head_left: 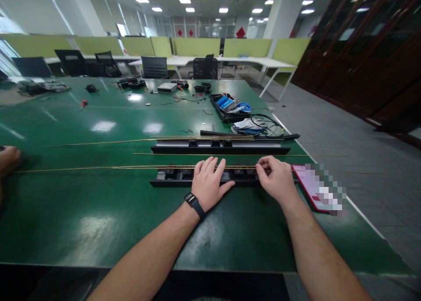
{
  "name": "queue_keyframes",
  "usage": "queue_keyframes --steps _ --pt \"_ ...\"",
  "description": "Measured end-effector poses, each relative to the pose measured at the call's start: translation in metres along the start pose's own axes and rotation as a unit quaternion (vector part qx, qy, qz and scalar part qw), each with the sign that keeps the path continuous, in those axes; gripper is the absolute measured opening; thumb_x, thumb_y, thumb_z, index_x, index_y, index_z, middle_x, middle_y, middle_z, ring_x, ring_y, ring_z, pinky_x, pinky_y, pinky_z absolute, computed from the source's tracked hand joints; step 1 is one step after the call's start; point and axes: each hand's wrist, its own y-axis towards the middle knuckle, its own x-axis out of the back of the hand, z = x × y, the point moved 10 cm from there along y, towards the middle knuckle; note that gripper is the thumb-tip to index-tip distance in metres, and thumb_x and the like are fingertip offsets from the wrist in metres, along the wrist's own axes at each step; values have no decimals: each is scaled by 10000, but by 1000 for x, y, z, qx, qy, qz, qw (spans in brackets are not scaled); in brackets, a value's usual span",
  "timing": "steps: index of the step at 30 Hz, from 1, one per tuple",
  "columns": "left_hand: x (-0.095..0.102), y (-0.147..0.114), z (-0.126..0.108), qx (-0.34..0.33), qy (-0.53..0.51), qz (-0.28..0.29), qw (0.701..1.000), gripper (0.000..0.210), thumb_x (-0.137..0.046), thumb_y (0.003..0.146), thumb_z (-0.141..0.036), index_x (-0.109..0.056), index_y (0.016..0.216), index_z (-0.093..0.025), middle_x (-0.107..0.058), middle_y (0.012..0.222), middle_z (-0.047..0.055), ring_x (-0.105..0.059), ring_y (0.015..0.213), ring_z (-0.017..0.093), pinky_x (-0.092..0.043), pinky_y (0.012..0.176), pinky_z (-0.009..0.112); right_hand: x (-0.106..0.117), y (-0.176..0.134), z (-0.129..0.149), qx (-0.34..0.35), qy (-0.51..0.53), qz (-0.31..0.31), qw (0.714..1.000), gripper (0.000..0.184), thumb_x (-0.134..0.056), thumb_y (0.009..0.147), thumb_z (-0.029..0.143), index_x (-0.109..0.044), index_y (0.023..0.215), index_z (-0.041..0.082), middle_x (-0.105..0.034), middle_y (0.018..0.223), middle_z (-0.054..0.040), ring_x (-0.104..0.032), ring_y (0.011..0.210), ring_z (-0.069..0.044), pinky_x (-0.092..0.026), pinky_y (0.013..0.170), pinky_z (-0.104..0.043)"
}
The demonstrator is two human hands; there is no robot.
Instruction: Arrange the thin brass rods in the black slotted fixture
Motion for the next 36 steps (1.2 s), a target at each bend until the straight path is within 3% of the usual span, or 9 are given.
queue_keyframes --steps 4,13,20,28,36 --pt "0 0 0 1 -1 2 1000 647 -619 950 -603 -565 1460 -207 -617 1468 154 -501 1420 314 -356 1182 507 -3 -2 5 15 -6 0 1000 163 -592 913 392 -633 919 234 -717 822 -27 -666 843 -229 -376 924 -422" --pt "-1 0 0 2 1 5 1000 648 -633 943 -604 -571 1453 -210 -619 1468 144 -505 1417 309 -357 1179 499 1 1 1 -1 -4 -1 1000 114 -602 876 345 -624 876 234 -683 746 -6 -635 733 -201 -388 867 -396" --pt "1 0 -1 3 0 2 1000 637 -634 947 -597 -575 1445 -205 -625 1461 149 -506 1416 310 -353 1179 499 0 -1 3 4 0 -1 1000 193 -613 901 425 -630 880 233 -709 776 -16 -663 795 -222 -380 891 -412" --pt "0 0 0 3 -1 4 1000 640 -627 949 -599 -569 1454 -210 -618 1467 151 -504 1421 314 -352 1184 499 -4 -1 5 8 1 4 1000 168 -595 912 398 -632 875 239 -709 773 -13 -649 760 -211 -382 911 -425" --pt "0 0 0 1 -3 1 1000 635 -621 951 -600 -574 1453 -214 -622 1465 150 -506 1418 314 -359 1176 502 2 2 -3 -13 0 3 1000 134 -613 865 375 -613 843 243 -682 725 -3 -640 723 -209 -411 833 -396"
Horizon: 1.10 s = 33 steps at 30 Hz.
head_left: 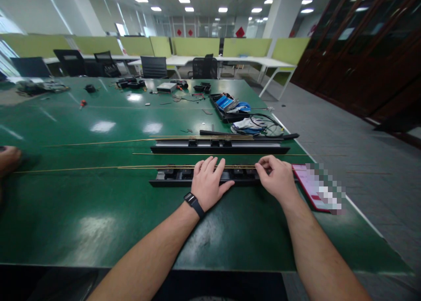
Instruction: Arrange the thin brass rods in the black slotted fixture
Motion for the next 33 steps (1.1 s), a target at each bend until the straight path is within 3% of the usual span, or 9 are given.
queue_keyframes --steps 7,20,26,33 --pt "0 0 0 3 -1 -1 1000 641 -636 944 -596 -570 1459 -220 -622 1466 146 -504 1420 315 -361 1177 502 -5 -3 7 26 -6 -1 1000 178 -601 914 411 -636 885 239 -715 795 -15 -667 812 -219 -386 896 -415" --pt "1 0 0 2 0 2 1000 629 -627 951 -593 -570 1453 -218 -623 1463 147 -506 1420 316 -360 1177 502 1 0 0 1 -1 -9 1000 123 -602 861 362 -613 846 241 -684 716 -10 -644 731 -217 -404 848 -408" --pt "0 0 1 5 0 3 1000 644 -626 951 -600 -563 1459 -210 -615 1472 149 -500 1423 314 -355 1181 502 -3 -3 6 15 -3 -2 1000 186 -621 902 423 -635 881 239 -719 798 -16 -673 805 -220 -398 906 -421" --pt "0 0 -1 2 6 5 1000 650 -631 947 -604 -573 1450 -198 -618 1470 146 -502 1420 312 -356 1179 501 -5 -4 9 23 -9 -5 1000 177 -607 911 400 -630 858 233 -697 768 -9 -654 753 -199 -403 895 -412"
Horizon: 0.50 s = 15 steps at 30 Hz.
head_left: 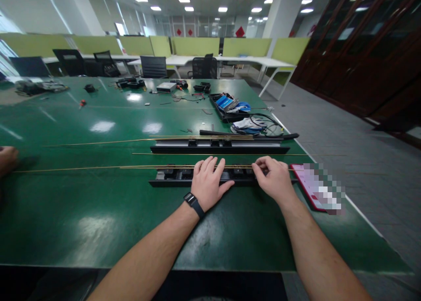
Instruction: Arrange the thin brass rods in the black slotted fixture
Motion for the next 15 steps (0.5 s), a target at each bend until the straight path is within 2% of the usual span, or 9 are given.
queue_keyframes --steps 7,15 --pt "0 0 0 -4 0 -2 1000 650 -627 950 -604 -568 1457 -201 -622 1466 146 -506 1419 310 -358 1178 498 5 4 -8 -24 12 1 1000 147 -601 870 379 -600 832 237 -661 698 -1 -623 680 -191 -433 778 -369" --pt "-2 0 1 0 -2 -1 1000 660 -631 946 -609 -562 1461 -201 -615 1472 148 -501 1419 310 -346 1187 500 2 2 -6 -18 12 7 1000 215 -632 884 445 -619 838 236 -690 739 -8 -648 732 -204 -435 807 -382"
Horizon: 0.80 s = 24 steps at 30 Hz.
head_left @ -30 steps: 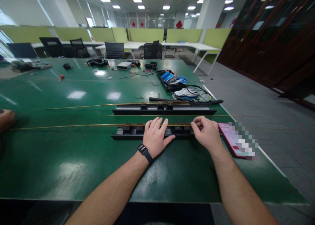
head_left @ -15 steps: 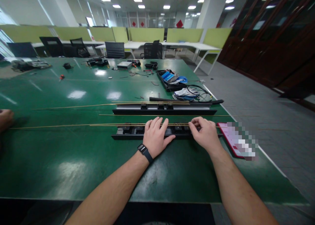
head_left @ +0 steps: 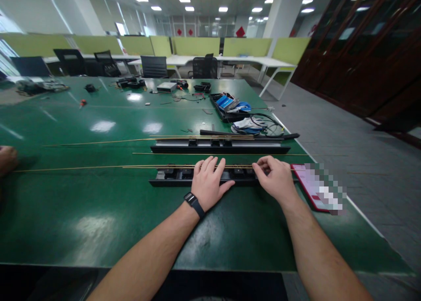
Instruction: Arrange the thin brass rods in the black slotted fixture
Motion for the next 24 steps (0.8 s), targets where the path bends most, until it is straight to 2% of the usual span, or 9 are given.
queue_keyframes --steps 4,16,24 --pt "0 0 -1 -1 1 -1 1000 652 -631 948 -604 -565 1457 -204 -612 1475 148 -500 1421 310 -345 1187 498 -2 -1 2 8 -2 -3 1000 205 -629 893 433 -627 844 234 -695 754 -10 -648 737 -200 -435 834 -392" --pt "2 0 -1 -5 2 -3 1000 647 -627 951 -597 -566 1456 -197 -626 1459 146 -509 1413 311 -359 1175 497 3 3 -5 -26 3 5 1000 170 -622 852 406 -605 819 240 -658 686 -8 -615 672 -199 -431 727 -362" --pt "0 0 0 0 0 -1 1000 659 -631 944 -607 -562 1462 -206 -617 1469 153 -499 1421 317 -350 1183 509 0 0 1 -2 1 0 1000 222 -634 881 454 -622 840 237 -697 759 -20 -653 752 -215 -439 825 -398"
